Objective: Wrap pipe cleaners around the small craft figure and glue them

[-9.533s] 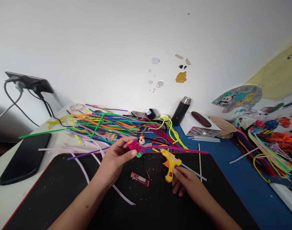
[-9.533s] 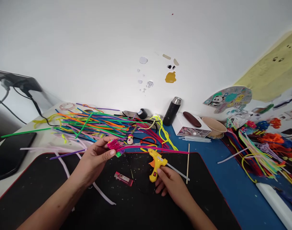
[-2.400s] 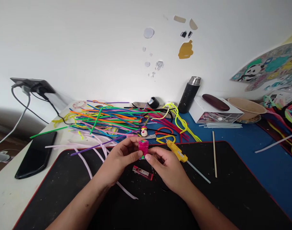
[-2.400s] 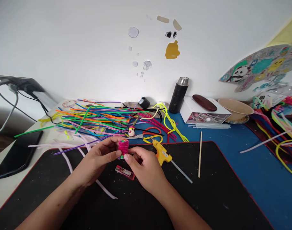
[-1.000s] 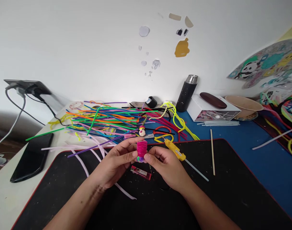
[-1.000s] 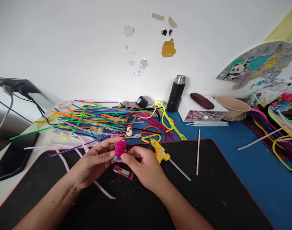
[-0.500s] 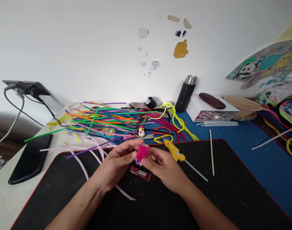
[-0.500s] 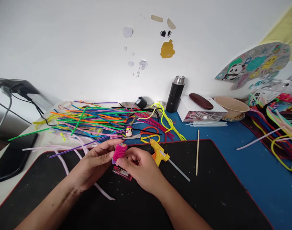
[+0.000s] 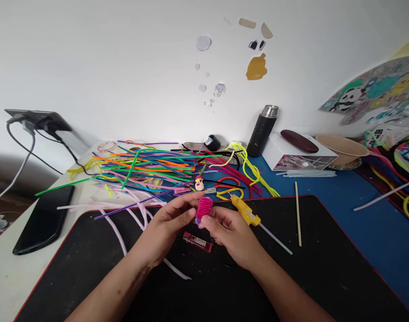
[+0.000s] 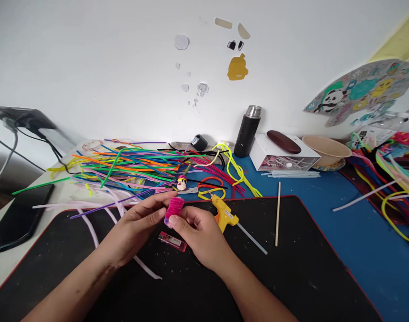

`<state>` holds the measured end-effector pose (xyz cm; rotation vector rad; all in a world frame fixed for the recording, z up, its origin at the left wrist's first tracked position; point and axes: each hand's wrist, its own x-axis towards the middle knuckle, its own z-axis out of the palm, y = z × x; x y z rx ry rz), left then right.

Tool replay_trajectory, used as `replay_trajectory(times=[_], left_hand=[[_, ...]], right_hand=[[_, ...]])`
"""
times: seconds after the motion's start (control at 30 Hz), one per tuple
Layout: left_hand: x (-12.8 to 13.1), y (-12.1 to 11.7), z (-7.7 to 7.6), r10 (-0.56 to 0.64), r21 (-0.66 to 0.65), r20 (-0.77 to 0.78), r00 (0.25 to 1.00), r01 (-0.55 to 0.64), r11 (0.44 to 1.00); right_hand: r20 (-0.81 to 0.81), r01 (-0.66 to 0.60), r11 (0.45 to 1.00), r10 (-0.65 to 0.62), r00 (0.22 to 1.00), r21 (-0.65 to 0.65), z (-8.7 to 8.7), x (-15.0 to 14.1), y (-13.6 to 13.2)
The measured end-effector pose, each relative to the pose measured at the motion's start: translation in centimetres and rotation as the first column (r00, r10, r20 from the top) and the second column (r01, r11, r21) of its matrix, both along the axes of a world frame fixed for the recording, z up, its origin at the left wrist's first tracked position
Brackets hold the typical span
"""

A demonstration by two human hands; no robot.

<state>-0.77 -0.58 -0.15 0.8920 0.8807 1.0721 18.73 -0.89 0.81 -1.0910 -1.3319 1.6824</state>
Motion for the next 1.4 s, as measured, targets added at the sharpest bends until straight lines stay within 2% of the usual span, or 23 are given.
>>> replay_trajectory(times=[0.07, 0.17, 0.23, 0.3, 0.4, 0.5, 0.73, 1.0, 1.4], left_hand=[[-0.8, 0.1, 0.2, 0.025, 0.07, -0.052, 0.998, -0.021, 0.997], [-1.7, 0.2, 0.7, -0.042, 0.272, -0.258, 0.965, 0.115, 0.955], [-1.9, 0.2, 0.9, 0.017, 0.419, -0.494, 0.869, 0.221, 0.881], [-1.7, 0.1, 1.0, 0.128, 0.527, -0.639, 0.759, 0.31, 0.791], [-1.4, -0.1, 1.0, 0.251, 0.627, -0.688, 0.681, 0.383, 0.678], [-1.3, -0.2, 1.0, 0.287, 0.664, -0.684, 0.67, 0.409, 0.626], [-1.3, -0.4, 0.6, 0.256, 0.651, -0.664, 0.702, 0.375, 0.66], [-1.1, -0.2, 0.9, 0.222, 0.606, -0.622, 0.751, 0.281, 0.744], [-1.3, 0.0, 0.9, 0.161, 0.498, -0.604, 0.781, 0.211, 0.841]], right_hand=[[0.035, 0.001, 1.0, -0.002, 0.999, 0.016, 0.2, 0.1, 0.0], [0.096, 0.01, 0.999, -0.014, 0.995, 0.048, 0.3, 0.1, 0.0], [0.132, -0.003, 0.997, -0.007, 0.991, 0.074, 0.1, 0.1, 0.0], [0.166, -0.022, 0.994, 0.004, 0.986, 0.105, -0.1, 0.1, 0.0], [0.215, -0.036, 0.988, 0.003, 0.977, 0.147, -0.4, 0.0, -0.1], [0.222, -0.05, 0.989, 0.018, 0.975, 0.14, -0.5, 0.0, -0.2], [0.233, -0.049, 0.987, 0.012, 0.973, 0.15, -0.6, -0.1, -0.2], [0.176, -0.072, 0.995, 0.058, 0.983, 0.075, -0.1, 0.3, -0.1], [0.266, -0.039, 0.99, 0.002, 0.964, 0.135, 0.2, 0.7, 0.3]])
